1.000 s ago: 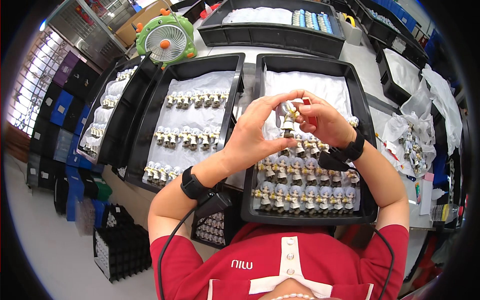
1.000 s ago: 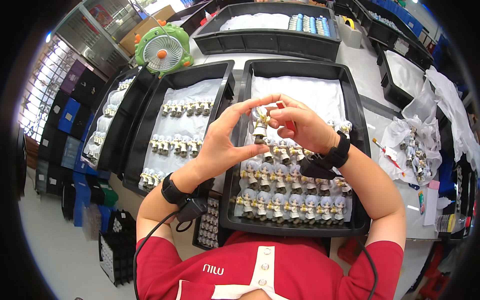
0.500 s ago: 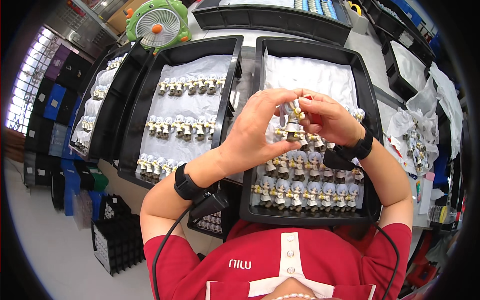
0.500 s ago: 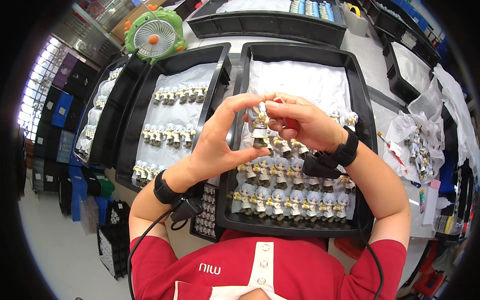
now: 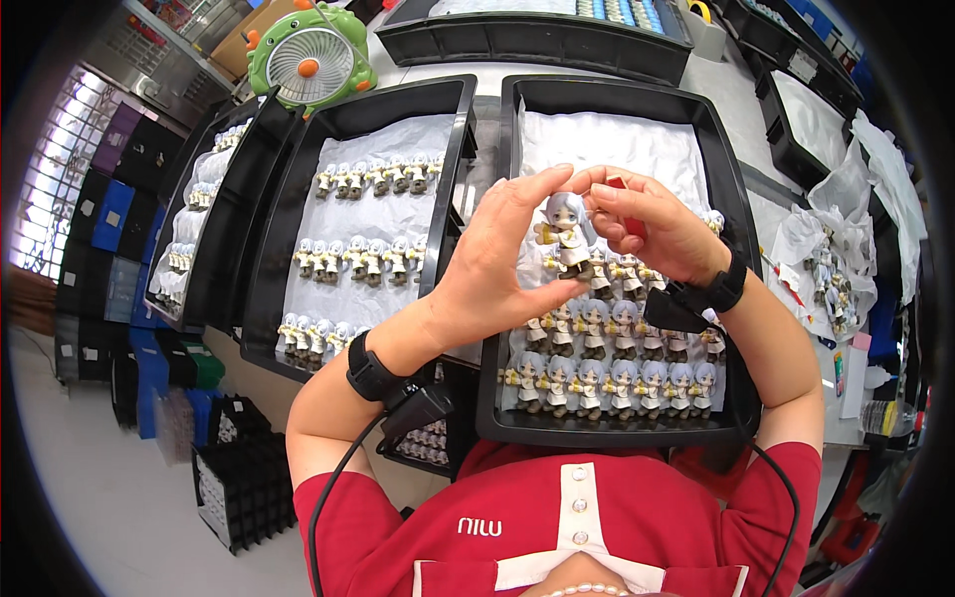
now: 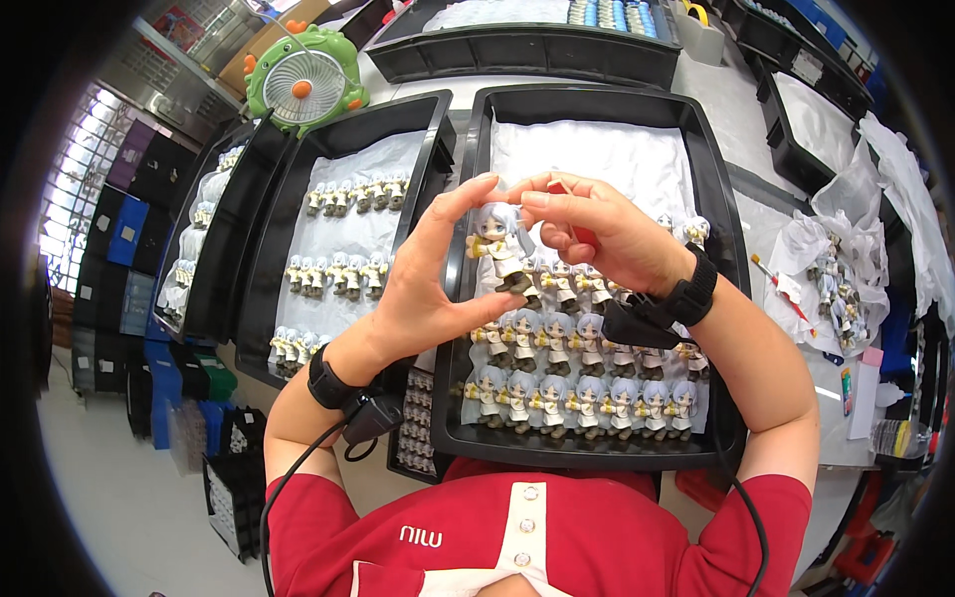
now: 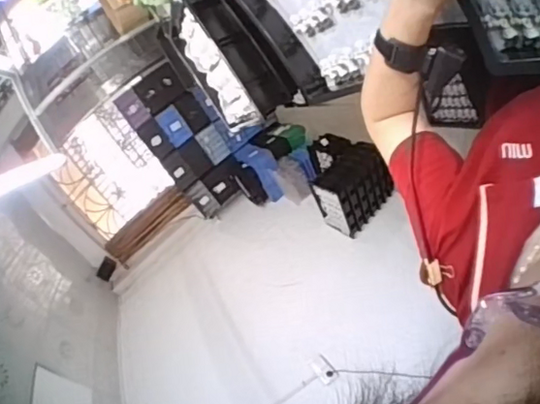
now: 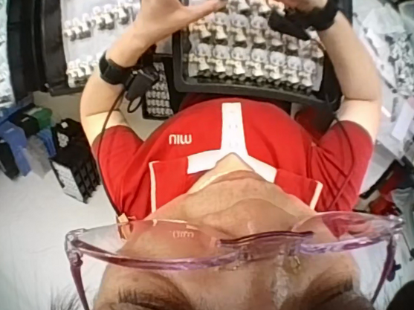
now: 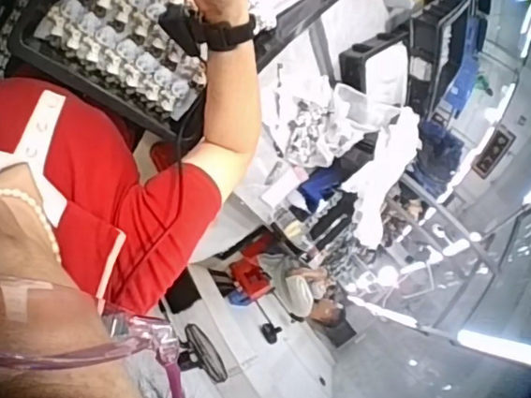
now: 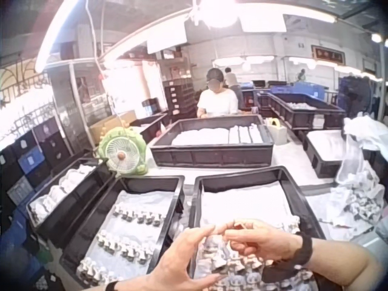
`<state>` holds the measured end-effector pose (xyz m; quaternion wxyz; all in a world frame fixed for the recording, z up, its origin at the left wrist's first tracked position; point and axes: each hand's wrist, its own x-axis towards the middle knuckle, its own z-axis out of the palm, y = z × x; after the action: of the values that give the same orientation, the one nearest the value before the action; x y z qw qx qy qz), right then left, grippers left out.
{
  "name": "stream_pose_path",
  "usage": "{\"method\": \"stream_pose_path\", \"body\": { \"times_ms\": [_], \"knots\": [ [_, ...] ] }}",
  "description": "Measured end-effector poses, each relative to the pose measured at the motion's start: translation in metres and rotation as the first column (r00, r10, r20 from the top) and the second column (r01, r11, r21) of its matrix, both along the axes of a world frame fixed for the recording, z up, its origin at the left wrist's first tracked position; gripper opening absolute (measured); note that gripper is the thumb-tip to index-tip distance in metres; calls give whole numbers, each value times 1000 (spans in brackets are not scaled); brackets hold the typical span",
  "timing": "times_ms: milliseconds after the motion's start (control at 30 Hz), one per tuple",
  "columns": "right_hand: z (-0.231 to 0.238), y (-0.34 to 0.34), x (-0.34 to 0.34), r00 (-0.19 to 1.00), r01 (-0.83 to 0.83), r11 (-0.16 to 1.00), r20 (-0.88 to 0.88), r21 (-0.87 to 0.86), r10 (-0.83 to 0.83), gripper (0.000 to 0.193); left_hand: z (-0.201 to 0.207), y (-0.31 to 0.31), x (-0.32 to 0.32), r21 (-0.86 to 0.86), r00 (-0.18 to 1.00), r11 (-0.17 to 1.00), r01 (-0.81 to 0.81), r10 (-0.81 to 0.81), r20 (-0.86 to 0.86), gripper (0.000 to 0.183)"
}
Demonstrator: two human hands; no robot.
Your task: Assemble small plastic figurines by attaching accessories and placing finished items into protective bags.
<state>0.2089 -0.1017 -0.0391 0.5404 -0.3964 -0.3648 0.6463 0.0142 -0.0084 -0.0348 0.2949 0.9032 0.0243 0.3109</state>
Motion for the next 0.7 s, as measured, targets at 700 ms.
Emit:
{"method": "stream_pose_path", "body": {
  "times_ms": [700],
  "knots": [
    [4,-2,2,998,44,993,-42,114,-39,27,-9,4,3,-113,998,993,-23,17,-59,73]
  ]
}}
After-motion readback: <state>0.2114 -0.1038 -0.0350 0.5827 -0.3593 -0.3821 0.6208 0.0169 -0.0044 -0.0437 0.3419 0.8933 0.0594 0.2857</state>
